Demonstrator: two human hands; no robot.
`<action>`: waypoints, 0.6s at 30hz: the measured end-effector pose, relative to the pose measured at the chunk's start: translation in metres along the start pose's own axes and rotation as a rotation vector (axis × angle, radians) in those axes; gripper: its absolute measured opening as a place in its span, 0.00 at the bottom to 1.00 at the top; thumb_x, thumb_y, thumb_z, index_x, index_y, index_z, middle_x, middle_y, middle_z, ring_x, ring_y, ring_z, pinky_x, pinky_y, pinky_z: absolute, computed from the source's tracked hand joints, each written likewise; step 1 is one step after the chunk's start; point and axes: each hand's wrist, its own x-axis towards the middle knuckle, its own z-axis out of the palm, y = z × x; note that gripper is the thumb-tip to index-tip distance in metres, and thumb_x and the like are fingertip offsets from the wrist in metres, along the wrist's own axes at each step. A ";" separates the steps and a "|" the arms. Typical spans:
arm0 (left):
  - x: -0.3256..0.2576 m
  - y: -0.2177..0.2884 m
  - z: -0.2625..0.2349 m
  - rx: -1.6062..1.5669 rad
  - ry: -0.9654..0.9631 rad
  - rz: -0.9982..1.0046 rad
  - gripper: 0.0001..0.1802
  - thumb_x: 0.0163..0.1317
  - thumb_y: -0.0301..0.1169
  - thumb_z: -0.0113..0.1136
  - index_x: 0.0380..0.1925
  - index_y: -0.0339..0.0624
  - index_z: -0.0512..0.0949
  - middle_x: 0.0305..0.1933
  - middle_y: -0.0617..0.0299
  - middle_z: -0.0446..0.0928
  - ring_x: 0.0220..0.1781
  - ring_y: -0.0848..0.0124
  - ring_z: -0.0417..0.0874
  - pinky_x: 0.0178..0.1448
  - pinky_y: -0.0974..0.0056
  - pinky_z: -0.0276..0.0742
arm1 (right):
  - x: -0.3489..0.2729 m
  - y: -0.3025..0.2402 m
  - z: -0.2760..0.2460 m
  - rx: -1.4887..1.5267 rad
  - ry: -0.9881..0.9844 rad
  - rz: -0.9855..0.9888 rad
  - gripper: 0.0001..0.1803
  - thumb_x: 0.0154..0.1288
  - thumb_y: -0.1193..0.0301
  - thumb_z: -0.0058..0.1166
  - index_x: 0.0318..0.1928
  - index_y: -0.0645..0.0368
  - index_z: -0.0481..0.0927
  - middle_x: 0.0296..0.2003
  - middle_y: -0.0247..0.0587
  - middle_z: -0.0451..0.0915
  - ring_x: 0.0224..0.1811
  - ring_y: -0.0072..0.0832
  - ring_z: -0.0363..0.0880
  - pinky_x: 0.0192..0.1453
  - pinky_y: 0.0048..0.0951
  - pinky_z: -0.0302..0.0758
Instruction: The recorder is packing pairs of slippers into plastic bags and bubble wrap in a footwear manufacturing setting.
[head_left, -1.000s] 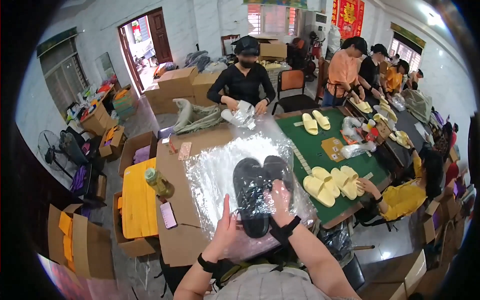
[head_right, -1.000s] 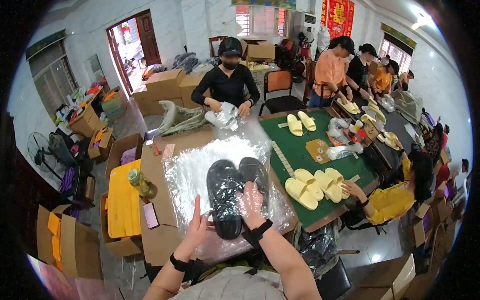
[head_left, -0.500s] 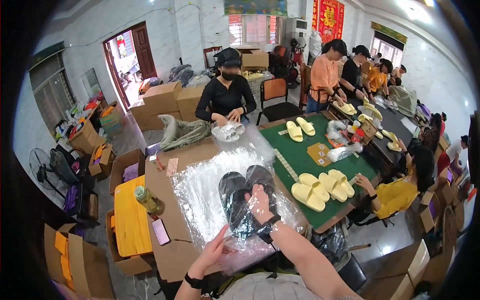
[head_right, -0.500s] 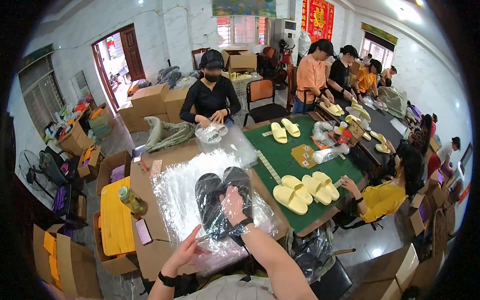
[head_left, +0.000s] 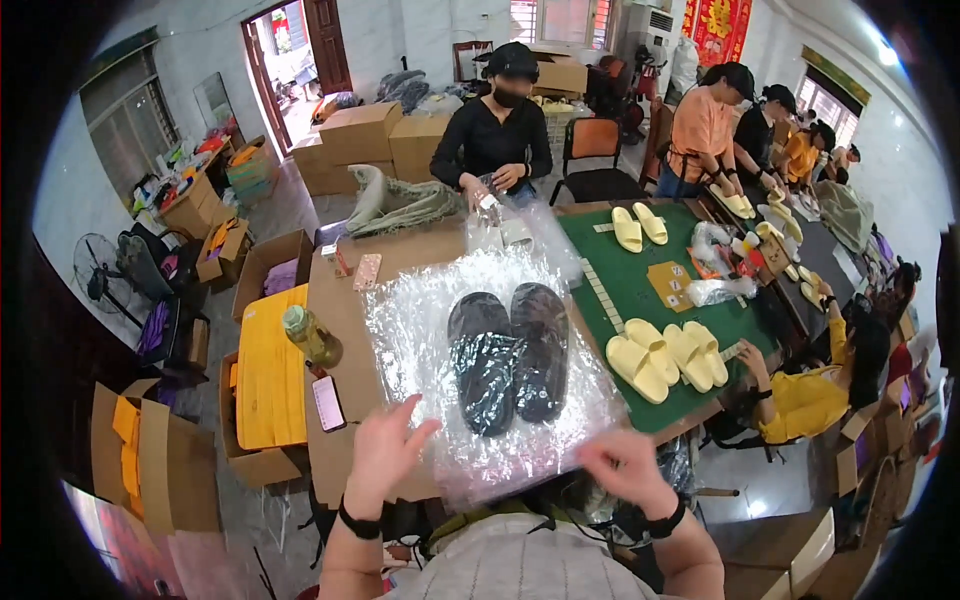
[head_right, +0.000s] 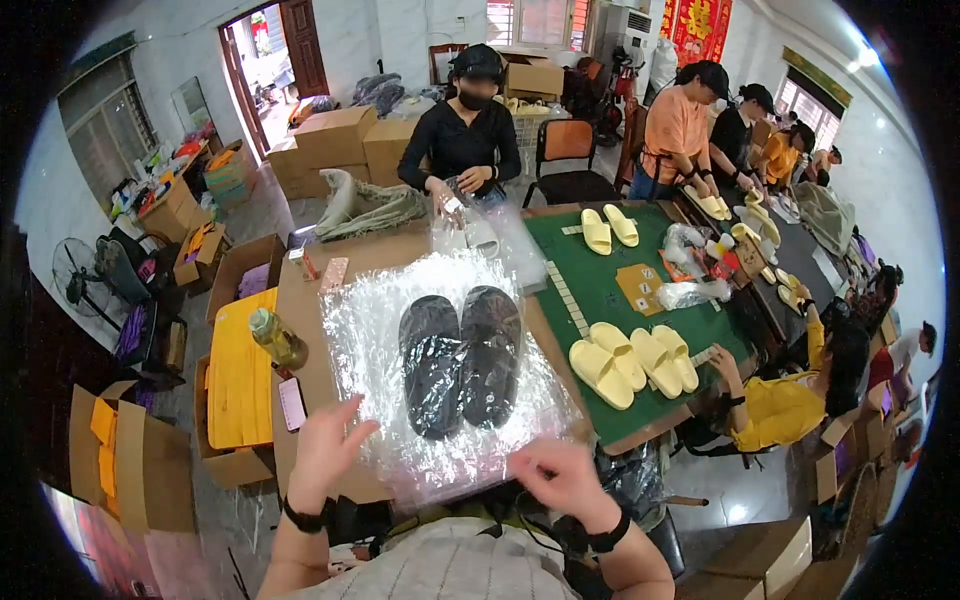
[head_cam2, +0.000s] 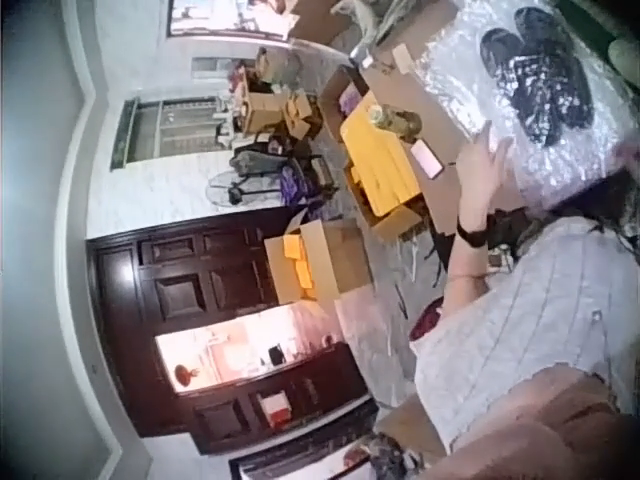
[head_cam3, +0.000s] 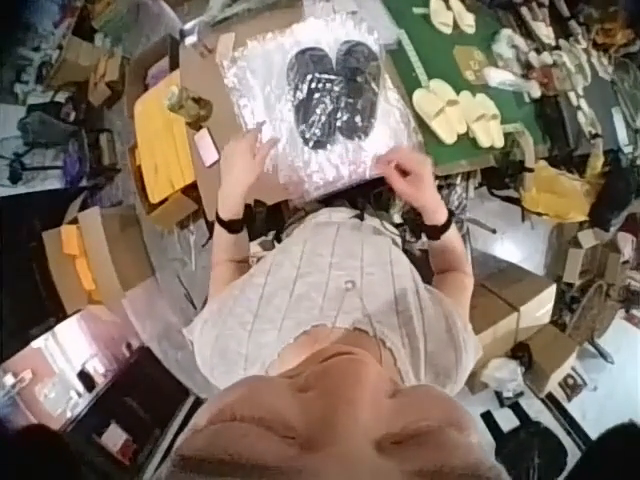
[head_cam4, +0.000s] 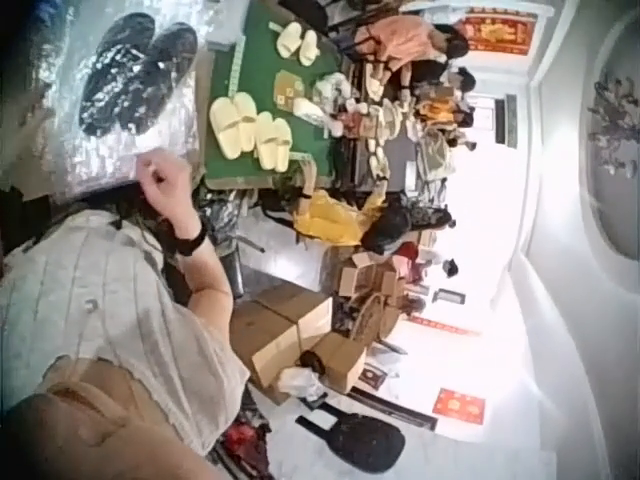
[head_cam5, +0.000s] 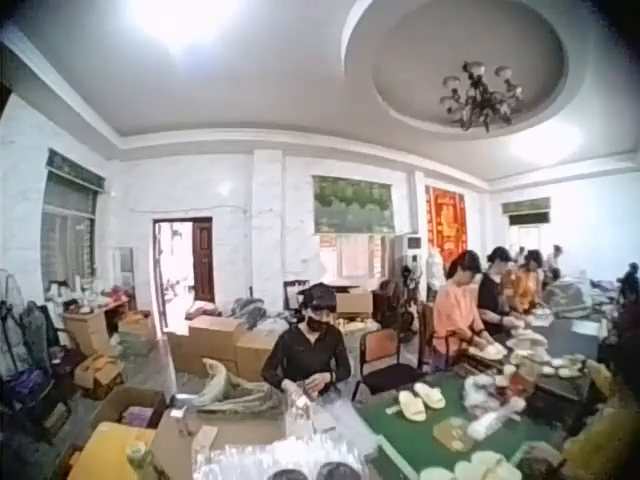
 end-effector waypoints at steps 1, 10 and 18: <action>0.012 0.006 -0.003 -0.053 0.097 0.086 0.34 0.63 0.51 0.64 0.65 0.48 0.74 0.58 0.45 0.79 0.49 0.47 0.83 0.54 0.50 0.79 | 0.008 0.000 -0.009 -0.174 0.107 0.045 0.03 0.62 0.79 0.61 0.36 0.60 0.86 0.31 0.38 0.85 0.32 0.29 0.83 0.39 0.27 0.79; 0.061 -0.034 0.060 0.267 -0.122 0.598 0.42 0.62 0.59 0.62 0.74 0.63 0.63 0.83 0.60 0.49 0.83 0.52 0.48 0.80 0.37 0.45 | 0.003 0.111 0.034 -0.771 -0.379 -0.106 0.41 0.63 0.49 0.61 0.74 0.43 0.64 0.76 0.41 0.58 0.77 0.45 0.57 0.77 0.59 0.55; 0.043 -0.020 0.068 0.255 -0.042 0.513 0.41 0.62 0.56 0.62 0.73 0.56 0.65 0.81 0.53 0.52 0.82 0.51 0.49 0.81 0.38 0.42 | 0.027 0.119 0.006 -0.407 -0.214 -0.108 0.33 0.64 0.61 0.59 0.70 0.46 0.71 0.74 0.42 0.64 0.77 0.47 0.58 0.78 0.58 0.52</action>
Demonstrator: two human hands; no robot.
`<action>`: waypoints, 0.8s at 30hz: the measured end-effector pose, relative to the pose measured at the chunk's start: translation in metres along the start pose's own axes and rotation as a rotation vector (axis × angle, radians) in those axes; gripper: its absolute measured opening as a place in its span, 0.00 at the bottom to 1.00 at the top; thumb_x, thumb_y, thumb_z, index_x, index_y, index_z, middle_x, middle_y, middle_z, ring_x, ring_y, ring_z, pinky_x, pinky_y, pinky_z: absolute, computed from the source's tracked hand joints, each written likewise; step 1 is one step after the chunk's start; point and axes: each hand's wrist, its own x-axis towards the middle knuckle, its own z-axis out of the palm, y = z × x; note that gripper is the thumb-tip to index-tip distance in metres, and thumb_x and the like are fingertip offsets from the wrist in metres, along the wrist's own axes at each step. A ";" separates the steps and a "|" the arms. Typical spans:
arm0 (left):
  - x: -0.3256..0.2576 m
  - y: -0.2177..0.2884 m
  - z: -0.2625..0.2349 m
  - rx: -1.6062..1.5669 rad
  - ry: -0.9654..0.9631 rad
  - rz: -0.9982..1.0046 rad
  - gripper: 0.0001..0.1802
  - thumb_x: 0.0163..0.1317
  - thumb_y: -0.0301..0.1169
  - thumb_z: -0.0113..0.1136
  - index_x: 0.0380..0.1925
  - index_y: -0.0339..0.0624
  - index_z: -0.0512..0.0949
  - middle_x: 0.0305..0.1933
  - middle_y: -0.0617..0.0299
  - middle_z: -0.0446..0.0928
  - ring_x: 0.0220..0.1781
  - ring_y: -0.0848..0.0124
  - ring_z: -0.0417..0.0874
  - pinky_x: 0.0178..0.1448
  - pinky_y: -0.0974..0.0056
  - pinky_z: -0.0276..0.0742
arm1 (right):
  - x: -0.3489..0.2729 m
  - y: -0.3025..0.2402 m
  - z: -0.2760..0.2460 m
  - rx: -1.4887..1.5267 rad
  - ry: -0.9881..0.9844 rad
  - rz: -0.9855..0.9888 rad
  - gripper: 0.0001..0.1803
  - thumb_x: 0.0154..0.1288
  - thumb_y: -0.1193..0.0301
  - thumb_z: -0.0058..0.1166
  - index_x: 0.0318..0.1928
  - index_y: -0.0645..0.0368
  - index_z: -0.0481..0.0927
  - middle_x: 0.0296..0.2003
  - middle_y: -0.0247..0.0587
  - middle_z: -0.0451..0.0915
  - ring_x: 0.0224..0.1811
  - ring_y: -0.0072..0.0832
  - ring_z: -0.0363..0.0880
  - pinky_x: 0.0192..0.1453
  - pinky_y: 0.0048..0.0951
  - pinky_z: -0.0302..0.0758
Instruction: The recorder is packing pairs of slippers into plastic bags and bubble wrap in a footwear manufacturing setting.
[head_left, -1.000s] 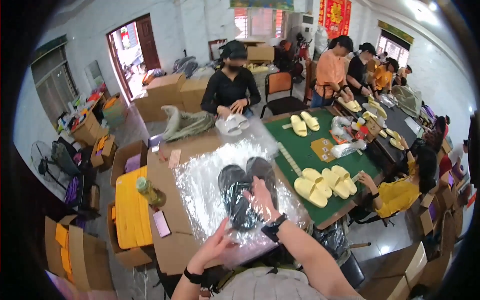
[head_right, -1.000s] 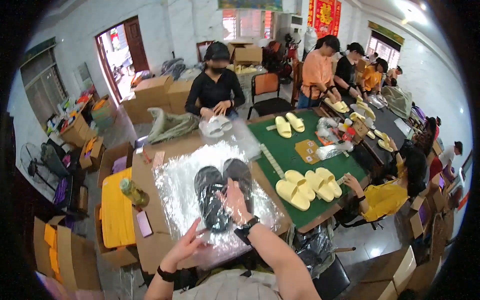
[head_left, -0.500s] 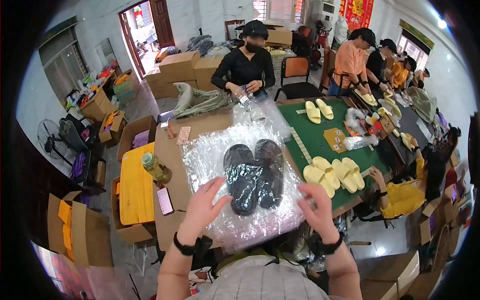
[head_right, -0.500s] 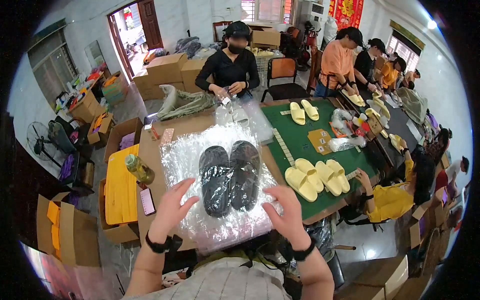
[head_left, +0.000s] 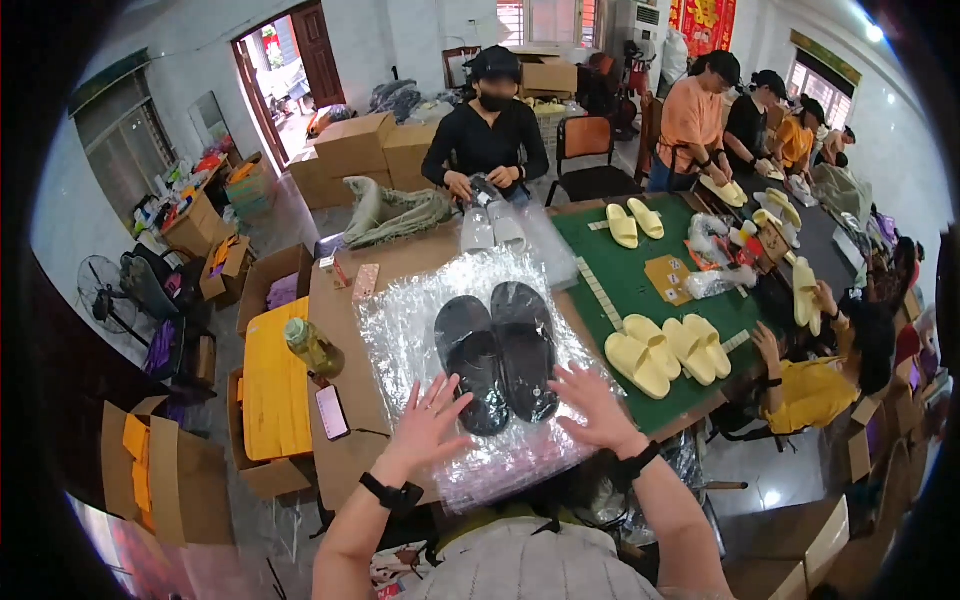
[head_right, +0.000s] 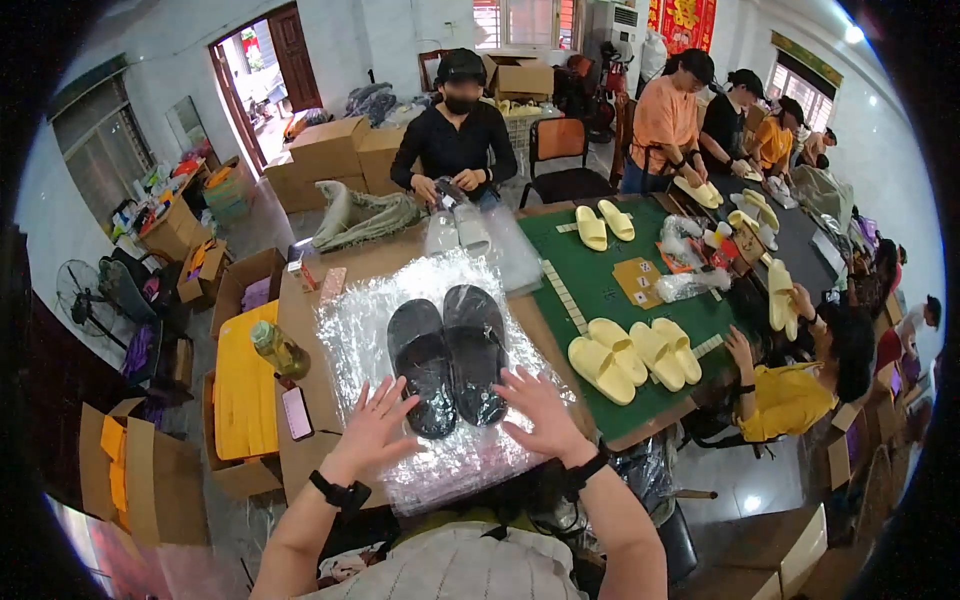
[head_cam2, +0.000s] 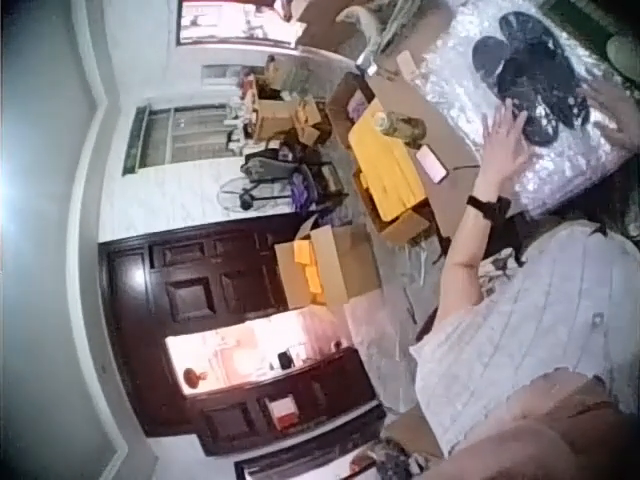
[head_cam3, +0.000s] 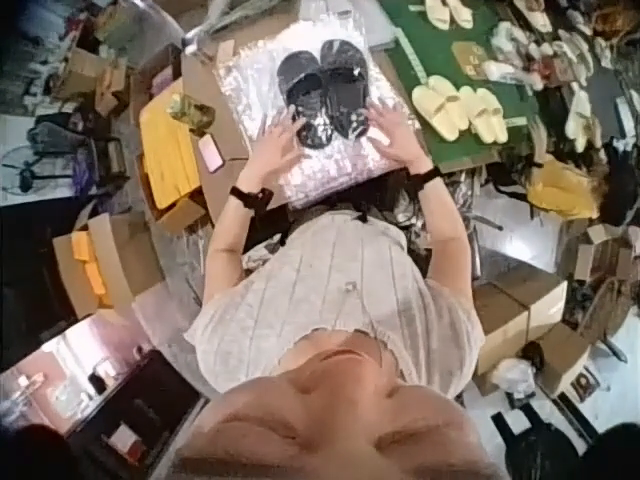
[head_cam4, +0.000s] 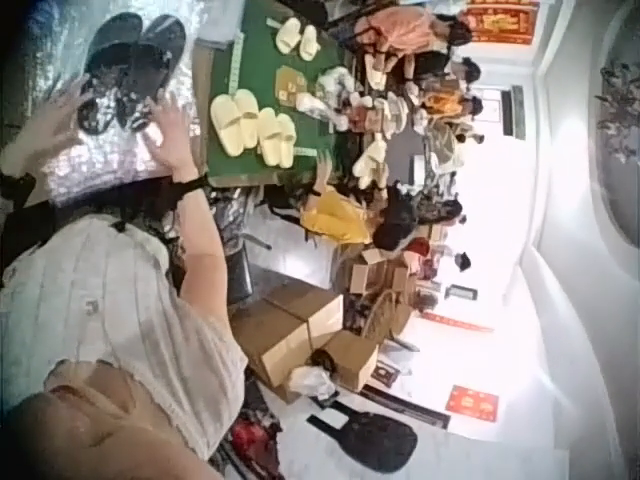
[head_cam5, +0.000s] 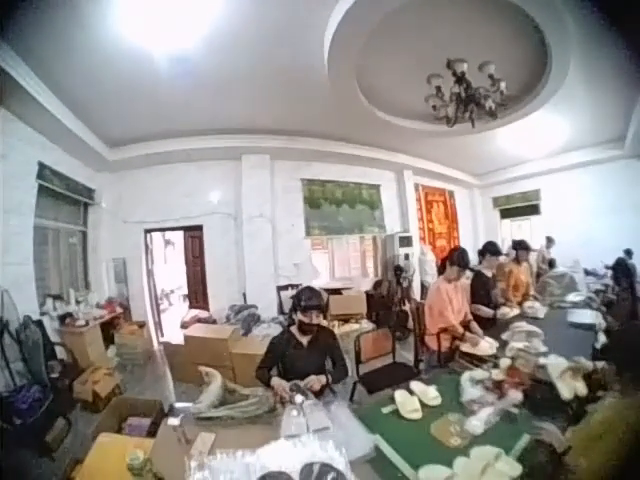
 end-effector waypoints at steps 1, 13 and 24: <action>-0.008 -0.003 0.000 -0.018 0.083 0.026 0.40 0.61 0.53 0.64 0.71 0.54 0.67 0.81 0.53 0.53 0.82 0.50 0.51 0.81 0.39 0.46 | -0.002 -0.003 -0.011 0.012 0.083 0.011 0.28 0.62 0.68 0.59 0.64 0.48 0.76 0.70 0.43 0.69 0.74 0.49 0.62 0.76 0.54 0.56; -0.061 0.000 0.001 -0.190 0.163 0.112 0.33 0.48 0.20 0.55 0.59 0.51 0.79 0.71 0.58 0.72 0.75 0.55 0.68 0.68 0.54 0.75 | -0.049 0.004 -0.032 -0.182 -0.042 -0.126 0.20 0.54 0.74 0.63 0.49 0.41 0.86 0.63 0.31 0.76 0.65 0.39 0.72 0.65 0.42 0.70; -0.051 0.002 -0.005 -0.350 -0.010 0.020 0.35 0.53 0.43 0.68 0.62 0.42 0.76 0.71 0.56 0.72 0.76 0.54 0.66 0.74 0.52 0.65 | -0.037 0.010 -0.021 0.231 0.246 0.077 0.05 0.60 0.74 0.64 0.38 0.54 0.87 0.42 0.34 0.86 0.49 0.35 0.78 0.56 0.35 0.73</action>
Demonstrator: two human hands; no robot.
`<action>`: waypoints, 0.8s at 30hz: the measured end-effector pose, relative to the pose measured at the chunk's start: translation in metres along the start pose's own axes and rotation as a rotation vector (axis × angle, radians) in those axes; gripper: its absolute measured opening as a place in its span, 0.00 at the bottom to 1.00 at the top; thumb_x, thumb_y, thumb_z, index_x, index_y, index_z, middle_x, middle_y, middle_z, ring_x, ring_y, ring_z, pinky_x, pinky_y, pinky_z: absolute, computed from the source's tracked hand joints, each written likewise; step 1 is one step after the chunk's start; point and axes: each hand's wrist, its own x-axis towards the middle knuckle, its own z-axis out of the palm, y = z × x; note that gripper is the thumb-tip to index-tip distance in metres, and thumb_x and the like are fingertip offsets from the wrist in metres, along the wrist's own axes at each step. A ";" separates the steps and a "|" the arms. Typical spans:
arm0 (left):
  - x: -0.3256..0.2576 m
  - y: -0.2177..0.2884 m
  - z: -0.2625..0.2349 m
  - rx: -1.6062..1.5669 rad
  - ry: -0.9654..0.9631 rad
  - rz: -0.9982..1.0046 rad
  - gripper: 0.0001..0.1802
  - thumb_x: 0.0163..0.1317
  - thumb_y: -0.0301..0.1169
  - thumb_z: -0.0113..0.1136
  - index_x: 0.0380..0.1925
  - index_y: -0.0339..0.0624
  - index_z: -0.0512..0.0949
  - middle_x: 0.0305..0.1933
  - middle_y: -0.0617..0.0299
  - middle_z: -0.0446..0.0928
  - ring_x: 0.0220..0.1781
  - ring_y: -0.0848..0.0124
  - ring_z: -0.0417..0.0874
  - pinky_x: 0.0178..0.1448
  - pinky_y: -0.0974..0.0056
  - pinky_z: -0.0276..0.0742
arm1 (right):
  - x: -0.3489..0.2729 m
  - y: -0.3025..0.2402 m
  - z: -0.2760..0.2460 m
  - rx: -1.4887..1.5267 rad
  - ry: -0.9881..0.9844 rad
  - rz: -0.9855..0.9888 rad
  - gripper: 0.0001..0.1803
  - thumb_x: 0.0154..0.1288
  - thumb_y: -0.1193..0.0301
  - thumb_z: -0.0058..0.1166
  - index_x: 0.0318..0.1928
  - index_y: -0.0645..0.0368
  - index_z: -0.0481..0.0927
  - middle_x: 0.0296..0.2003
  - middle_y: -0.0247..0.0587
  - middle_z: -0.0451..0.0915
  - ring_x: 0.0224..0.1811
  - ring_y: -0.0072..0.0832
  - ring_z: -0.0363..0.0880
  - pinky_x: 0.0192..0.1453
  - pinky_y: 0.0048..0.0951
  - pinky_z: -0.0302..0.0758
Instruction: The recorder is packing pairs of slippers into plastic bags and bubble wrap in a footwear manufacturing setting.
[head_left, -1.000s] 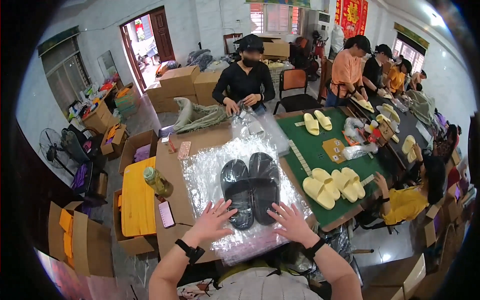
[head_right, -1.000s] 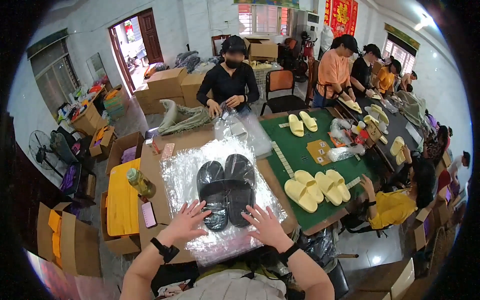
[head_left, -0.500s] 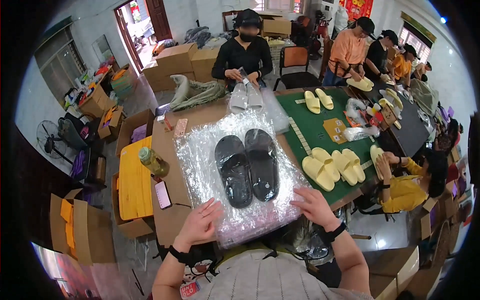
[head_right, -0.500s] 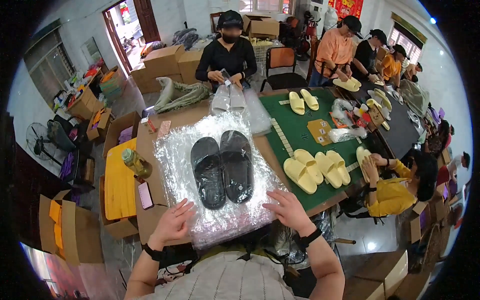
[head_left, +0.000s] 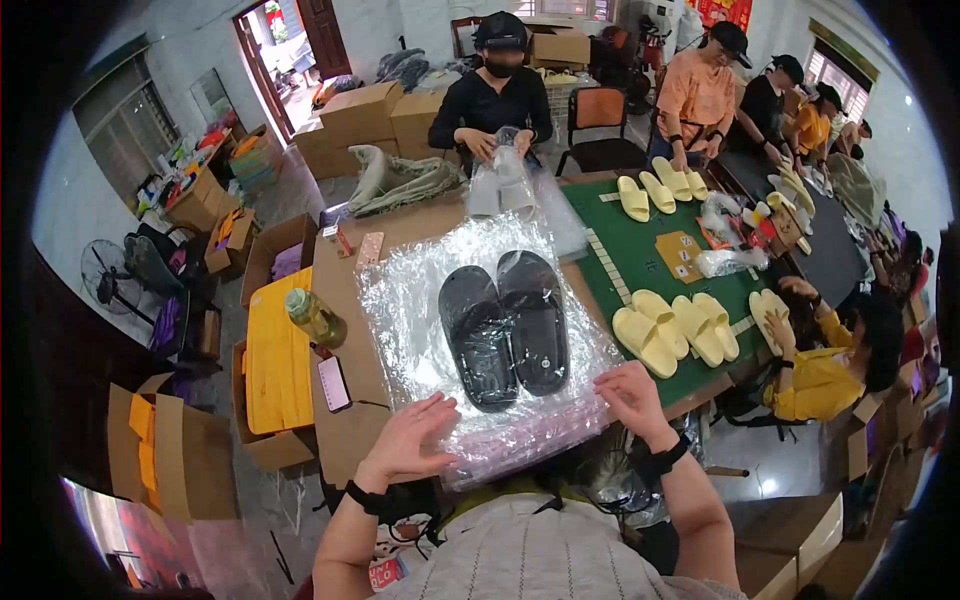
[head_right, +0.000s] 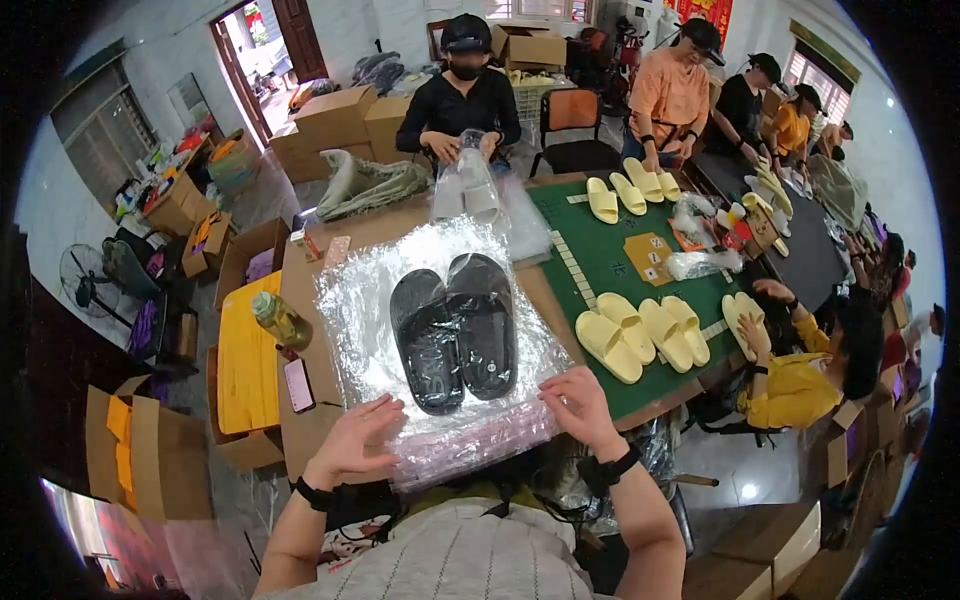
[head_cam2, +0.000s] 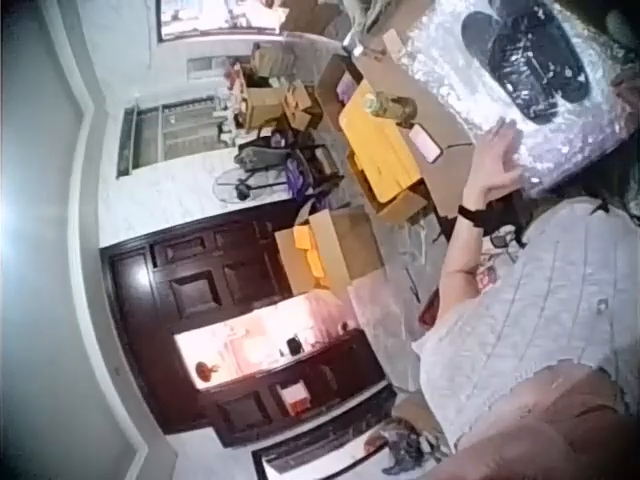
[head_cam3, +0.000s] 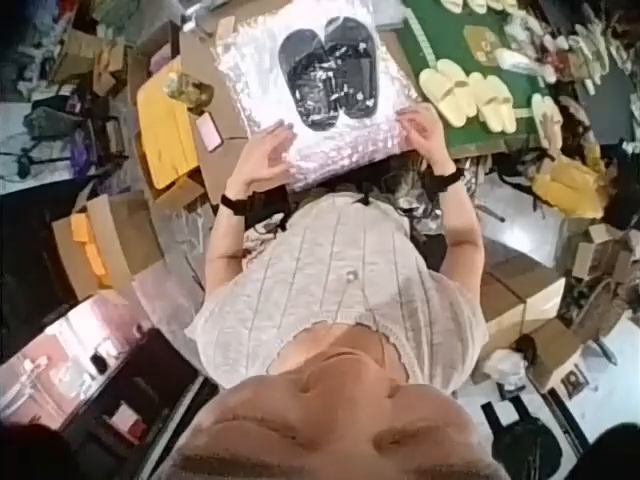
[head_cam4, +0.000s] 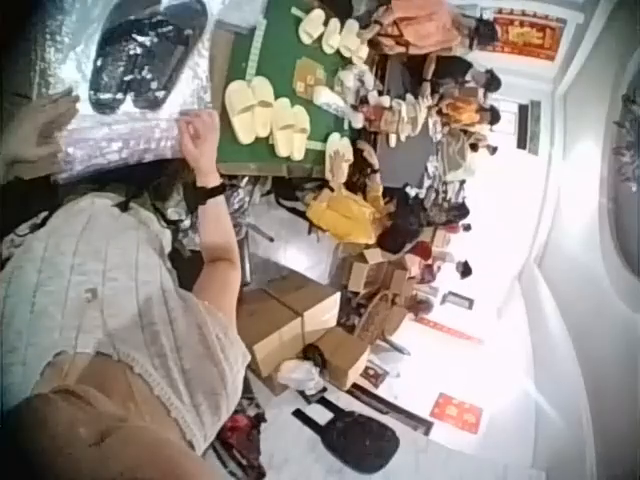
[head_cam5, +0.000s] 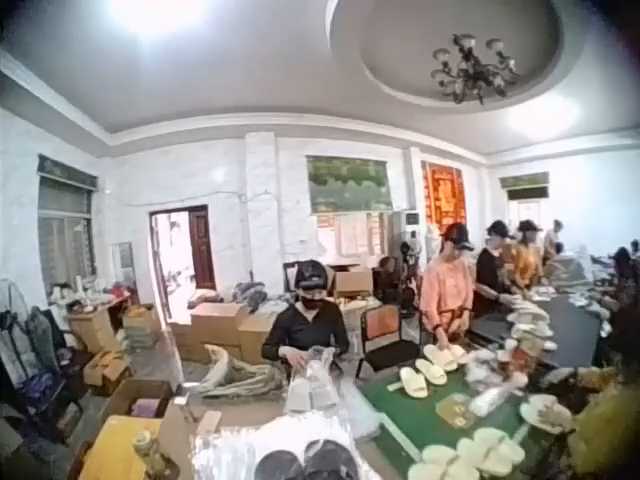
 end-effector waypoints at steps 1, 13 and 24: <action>0.001 0.000 0.000 0.016 0.009 -0.010 0.37 0.52 0.46 0.72 0.60 0.41 0.76 0.69 0.56 0.74 0.76 0.53 0.67 0.73 0.52 0.67 | 0.002 0.002 0.002 0.023 0.023 0.026 0.04 0.59 0.74 0.64 0.35 0.55 0.86 0.39 0.34 0.86 0.45 0.35 0.78 0.52 0.35 0.73; 0.013 0.010 0.012 -0.255 0.266 -0.179 0.14 0.55 0.37 0.72 0.41 0.46 0.87 0.56 0.56 0.83 0.61 0.55 0.81 0.63 0.56 0.77 | 0.007 0.017 0.027 -0.014 0.195 0.388 0.12 0.59 0.67 0.66 0.25 0.62 0.82 0.23 0.41 0.78 0.30 0.37 0.75 0.37 0.36 0.71; 0.009 0.010 0.021 -0.067 0.509 -0.134 0.09 0.54 0.28 0.71 0.37 0.48 0.88 0.48 0.64 0.82 0.59 0.56 0.78 0.60 0.54 0.75 | -0.005 -0.017 0.006 -0.058 0.149 0.097 0.10 0.60 0.83 0.59 0.41 0.60 0.85 0.41 0.43 0.82 0.38 0.37 0.81 0.44 0.32 0.77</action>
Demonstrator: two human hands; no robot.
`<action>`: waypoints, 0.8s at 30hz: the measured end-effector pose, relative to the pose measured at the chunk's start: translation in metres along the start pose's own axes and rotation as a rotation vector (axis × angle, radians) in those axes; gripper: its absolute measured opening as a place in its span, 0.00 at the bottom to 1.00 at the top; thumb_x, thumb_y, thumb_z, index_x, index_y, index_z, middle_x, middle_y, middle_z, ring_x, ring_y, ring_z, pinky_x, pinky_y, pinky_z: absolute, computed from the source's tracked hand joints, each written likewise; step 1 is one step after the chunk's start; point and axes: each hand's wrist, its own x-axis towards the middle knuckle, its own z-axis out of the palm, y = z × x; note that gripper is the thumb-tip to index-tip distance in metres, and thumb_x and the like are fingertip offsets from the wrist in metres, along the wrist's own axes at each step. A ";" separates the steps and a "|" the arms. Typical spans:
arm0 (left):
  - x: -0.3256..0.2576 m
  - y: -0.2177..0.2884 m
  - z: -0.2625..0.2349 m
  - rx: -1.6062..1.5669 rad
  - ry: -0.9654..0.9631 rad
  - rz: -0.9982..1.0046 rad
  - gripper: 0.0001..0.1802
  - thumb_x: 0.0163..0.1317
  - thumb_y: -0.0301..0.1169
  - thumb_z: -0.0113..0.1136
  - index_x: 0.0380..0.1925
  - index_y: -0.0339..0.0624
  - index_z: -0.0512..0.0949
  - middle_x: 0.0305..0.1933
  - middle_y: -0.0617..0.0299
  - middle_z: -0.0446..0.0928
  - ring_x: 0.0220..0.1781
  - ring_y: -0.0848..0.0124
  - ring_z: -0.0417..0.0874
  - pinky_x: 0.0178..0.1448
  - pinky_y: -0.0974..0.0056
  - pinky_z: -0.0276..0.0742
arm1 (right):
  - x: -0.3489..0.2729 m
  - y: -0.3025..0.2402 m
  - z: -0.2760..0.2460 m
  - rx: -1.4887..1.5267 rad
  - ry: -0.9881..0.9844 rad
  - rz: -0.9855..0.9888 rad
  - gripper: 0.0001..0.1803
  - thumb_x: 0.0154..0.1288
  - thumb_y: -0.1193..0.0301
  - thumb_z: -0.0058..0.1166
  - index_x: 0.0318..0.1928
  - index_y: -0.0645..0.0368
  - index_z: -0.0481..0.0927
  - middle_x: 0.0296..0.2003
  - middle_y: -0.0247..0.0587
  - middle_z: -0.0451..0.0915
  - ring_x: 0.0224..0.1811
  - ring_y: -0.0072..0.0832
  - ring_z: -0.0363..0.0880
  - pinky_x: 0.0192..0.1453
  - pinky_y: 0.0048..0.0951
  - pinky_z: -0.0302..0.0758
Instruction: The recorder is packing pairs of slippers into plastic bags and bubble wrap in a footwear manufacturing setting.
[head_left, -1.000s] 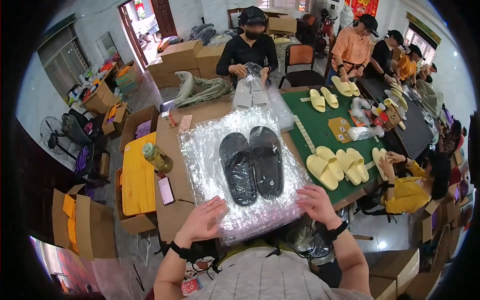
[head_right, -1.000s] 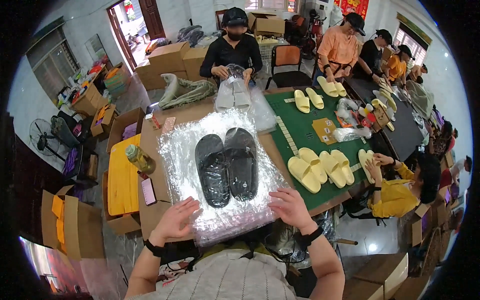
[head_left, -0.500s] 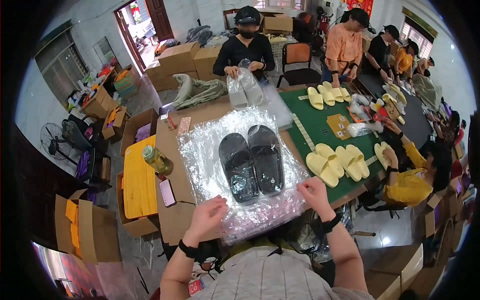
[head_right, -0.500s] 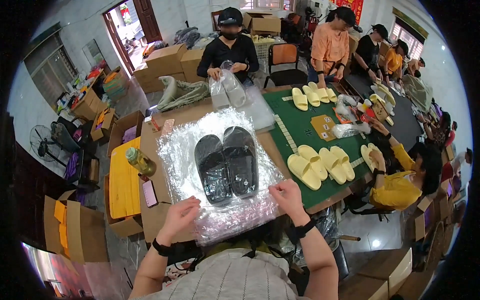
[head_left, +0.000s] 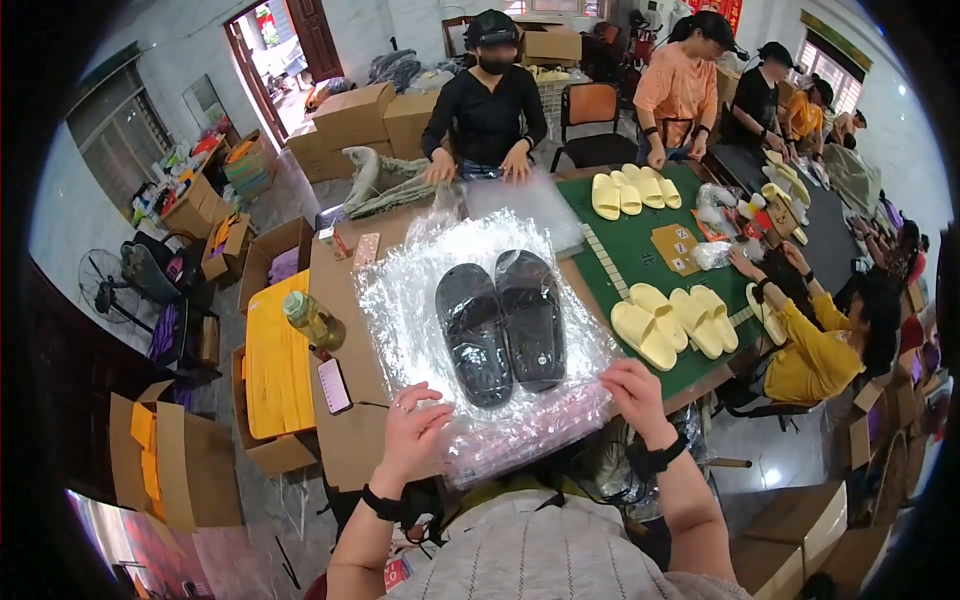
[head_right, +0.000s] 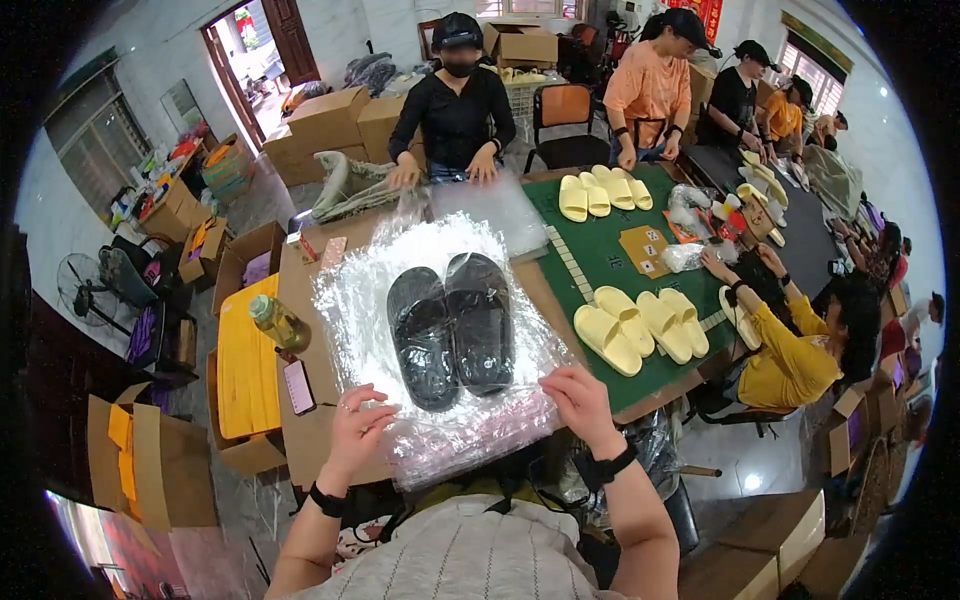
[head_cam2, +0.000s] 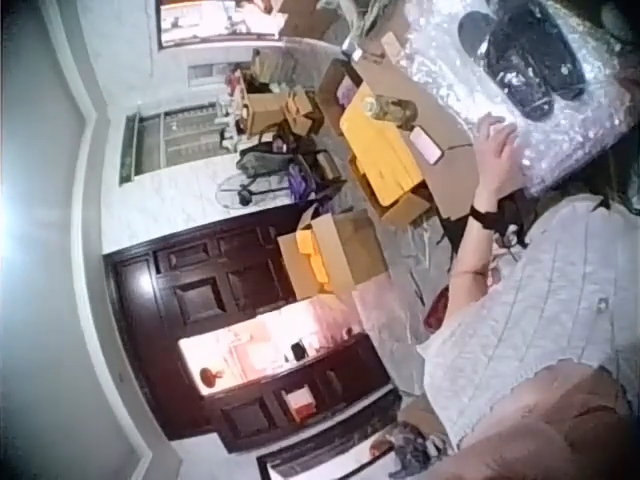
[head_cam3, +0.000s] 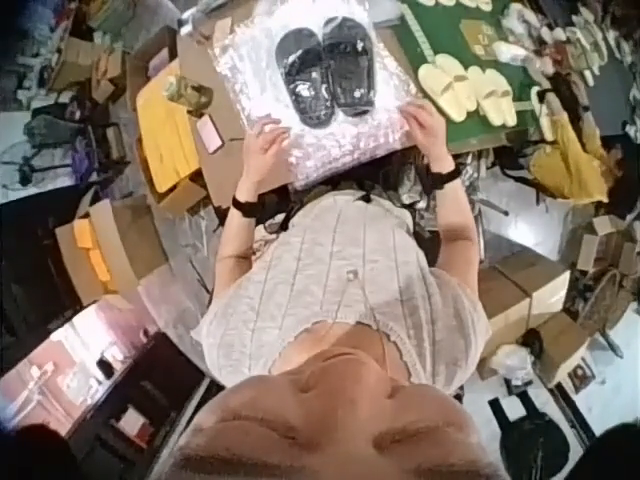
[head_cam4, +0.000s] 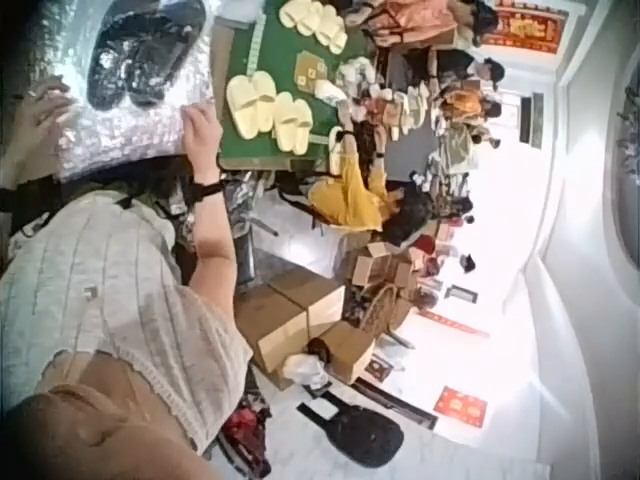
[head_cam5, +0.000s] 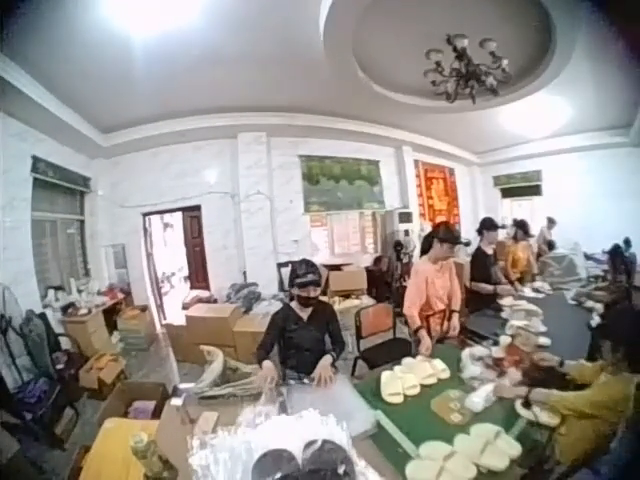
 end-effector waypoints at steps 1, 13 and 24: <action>0.002 0.002 -0.001 0.051 0.011 0.070 0.09 0.54 0.27 0.70 0.37 0.48 0.88 0.47 0.65 0.82 0.59 0.57 0.78 0.61 0.54 0.74 | -0.004 -0.001 -0.003 0.095 -0.051 -0.024 0.12 0.60 0.85 0.57 0.43 0.60 0.85 0.42 0.43 0.82 0.40 0.38 0.82 0.46 0.31 0.78; -0.008 -0.018 -0.004 0.074 -0.058 0.073 0.08 0.54 0.28 0.69 0.35 0.47 0.88 0.42 0.66 0.83 0.50 0.61 0.78 0.56 0.57 0.74 | -0.020 -0.018 -0.018 0.282 -0.181 0.169 0.13 0.60 0.83 0.58 0.45 0.57 0.84 0.49 0.41 0.83 0.51 0.38 0.81 0.55 0.33 0.78; -0.004 -0.021 0.016 -0.098 -0.052 -0.291 0.08 0.62 0.32 0.63 0.33 0.40 0.86 0.32 0.56 0.83 0.44 0.60 0.80 0.49 0.59 0.76 | -0.009 0.043 0.018 0.079 -0.043 0.399 0.06 0.64 0.69 0.60 0.32 0.57 0.84 0.31 0.40 0.82 0.39 0.39 0.78 0.42 0.39 0.74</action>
